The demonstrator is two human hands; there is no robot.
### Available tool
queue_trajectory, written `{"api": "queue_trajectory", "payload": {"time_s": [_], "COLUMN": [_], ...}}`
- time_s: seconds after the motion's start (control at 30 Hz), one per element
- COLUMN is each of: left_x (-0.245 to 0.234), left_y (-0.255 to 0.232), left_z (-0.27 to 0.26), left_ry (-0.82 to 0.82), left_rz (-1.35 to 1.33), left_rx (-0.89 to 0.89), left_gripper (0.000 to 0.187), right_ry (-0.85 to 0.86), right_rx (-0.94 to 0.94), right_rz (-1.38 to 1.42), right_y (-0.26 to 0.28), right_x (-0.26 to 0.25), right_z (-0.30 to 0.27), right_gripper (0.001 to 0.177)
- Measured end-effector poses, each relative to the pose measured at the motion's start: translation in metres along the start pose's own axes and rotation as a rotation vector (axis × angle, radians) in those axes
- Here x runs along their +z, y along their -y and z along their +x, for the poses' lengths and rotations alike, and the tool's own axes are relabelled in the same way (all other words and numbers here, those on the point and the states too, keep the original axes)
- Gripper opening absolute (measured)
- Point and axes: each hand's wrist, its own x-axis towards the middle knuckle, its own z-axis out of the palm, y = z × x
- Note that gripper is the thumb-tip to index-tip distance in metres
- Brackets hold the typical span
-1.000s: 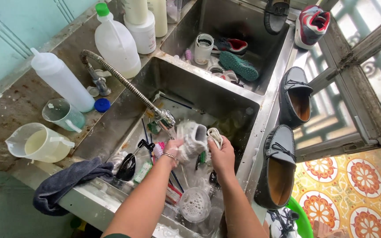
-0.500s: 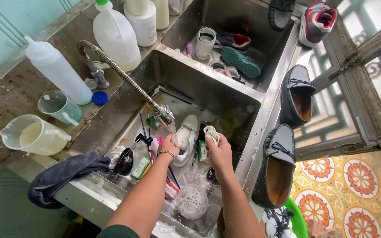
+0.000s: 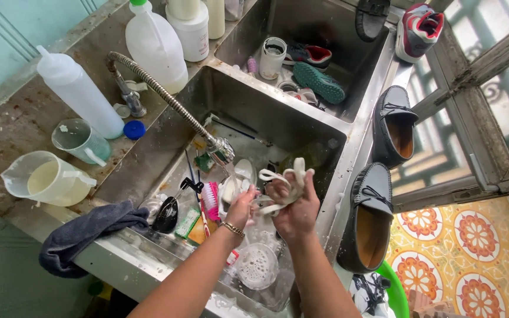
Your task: The person scrubs a white sneaker with a brush and rinses it under a sink faucet, then washes their hands. They rinse a second white shoe and place it in a green bucket. Finally, they retrieve a pair of white shoes from a green plastic bag and tie the laces.
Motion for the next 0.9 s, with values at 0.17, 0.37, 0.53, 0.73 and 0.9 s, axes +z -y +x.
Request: {"api": "queue_trajectory", "payload": {"time_s": [0.17,0.37,0.53,0.73,0.9], "left_x": [0.008,0.020,0.013,0.038,0.020], "left_y": [-0.095,-0.106,-0.114,-0.067,-0.097], "left_z": [-0.120,-0.104,-0.060,-0.056,-0.090], "left_ry": [0.553,0.641,0.319,0.359,0.601], "left_rz": [-1.360,-1.545,-1.343,-0.755,-0.918], "left_rx": [-0.247,-0.072,-0.056,0.485,0.495], "left_gripper": [0.065,0.081,0.085,0.071,0.069], "right_ry": [-0.027,0.007,0.123,-0.142,-0.061], "right_rx": [-0.044,-0.461,-0.493,-0.484,-0.540], "right_rz": [-0.067,-1.050,-1.294,-0.865,-1.141], "right_y": [-0.023,-0.029,-0.050,-0.093,-0.081], "right_x": [-0.016,-0.026,-0.010,0.011,0.045], "right_z": [0.000,-0.012,-0.032,-0.032,-0.052], "right_gripper": [0.042,0.034,0.081,0.071,0.085]}}
